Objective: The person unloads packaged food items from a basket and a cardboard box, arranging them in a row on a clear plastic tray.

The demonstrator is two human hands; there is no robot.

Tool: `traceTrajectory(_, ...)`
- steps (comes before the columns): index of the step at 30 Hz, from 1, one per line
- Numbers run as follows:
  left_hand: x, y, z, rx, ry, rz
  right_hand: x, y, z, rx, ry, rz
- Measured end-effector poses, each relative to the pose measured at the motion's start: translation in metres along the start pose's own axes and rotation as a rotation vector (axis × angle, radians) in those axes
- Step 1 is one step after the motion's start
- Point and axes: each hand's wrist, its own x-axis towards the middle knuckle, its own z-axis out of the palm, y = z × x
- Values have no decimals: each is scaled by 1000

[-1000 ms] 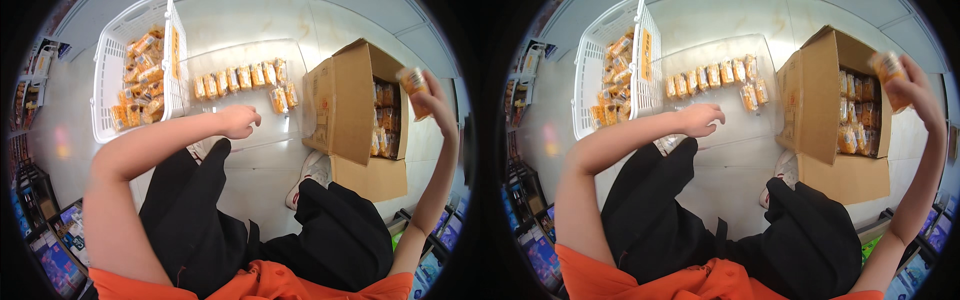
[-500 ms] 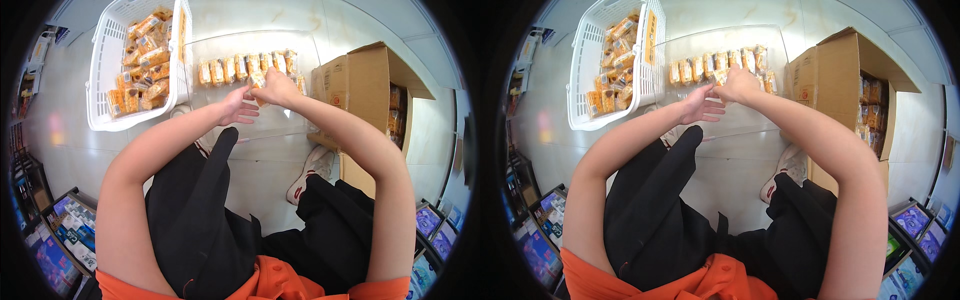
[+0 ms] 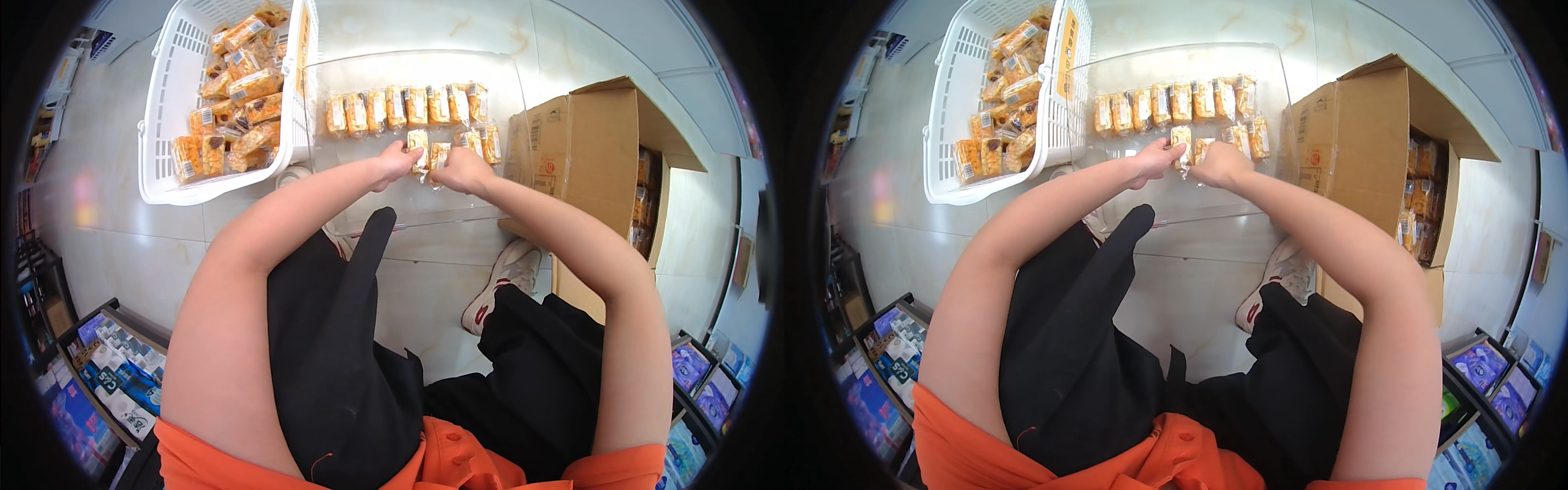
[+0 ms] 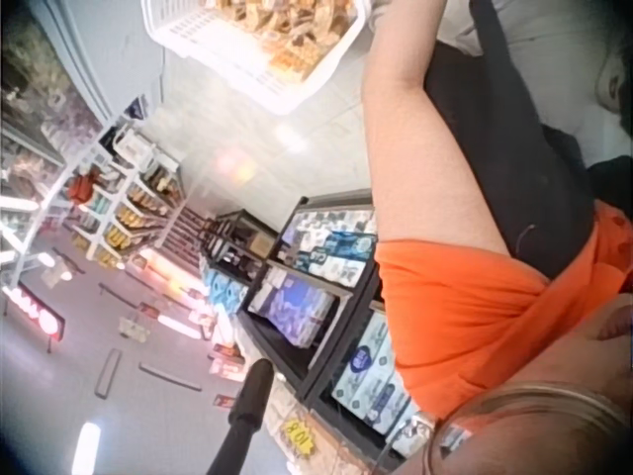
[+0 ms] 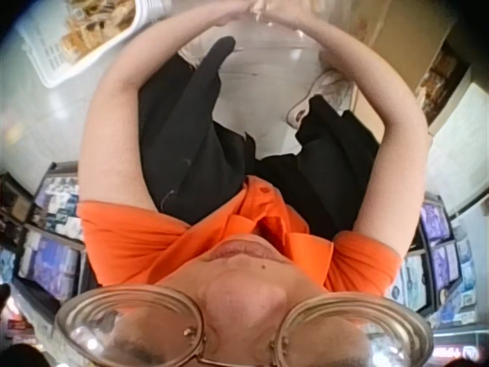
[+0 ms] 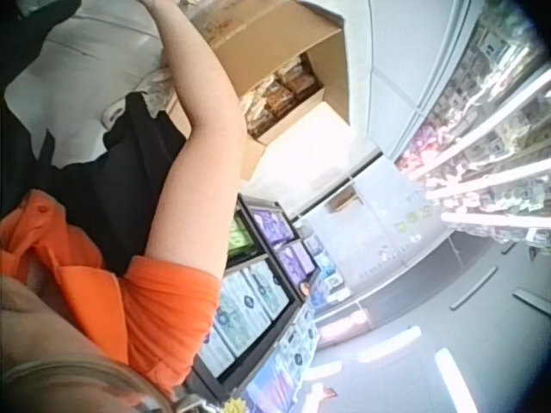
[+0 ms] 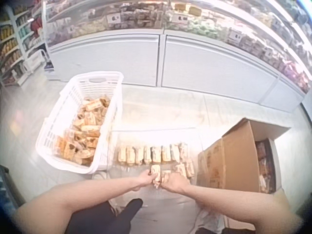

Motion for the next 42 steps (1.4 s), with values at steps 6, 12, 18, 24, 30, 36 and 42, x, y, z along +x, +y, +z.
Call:
traceTrajectory(6,-14,5,6,103,-102,-19,-17,30,-6,-157,-319,120)
traceTrajectory(12,-8,1,17,-10,-85,32,-7,41,30,54,-148,-20)
traceTrajectory(18,17,-8,20,69,178,246,0,46,47,-40,16,-40)
traceTrajectory(24,-6,-6,20,288,181,341,-15,36,11,-196,-102,88)
traceTrajectory(30,-33,-6,24,695,232,759,-6,33,19,-79,70,15)
traceTrajectory(36,-36,2,22,760,224,665,-7,32,15,-293,-39,-22)
traceTrajectory(42,-27,4,15,806,8,462,-83,7,-43,-326,23,-302)
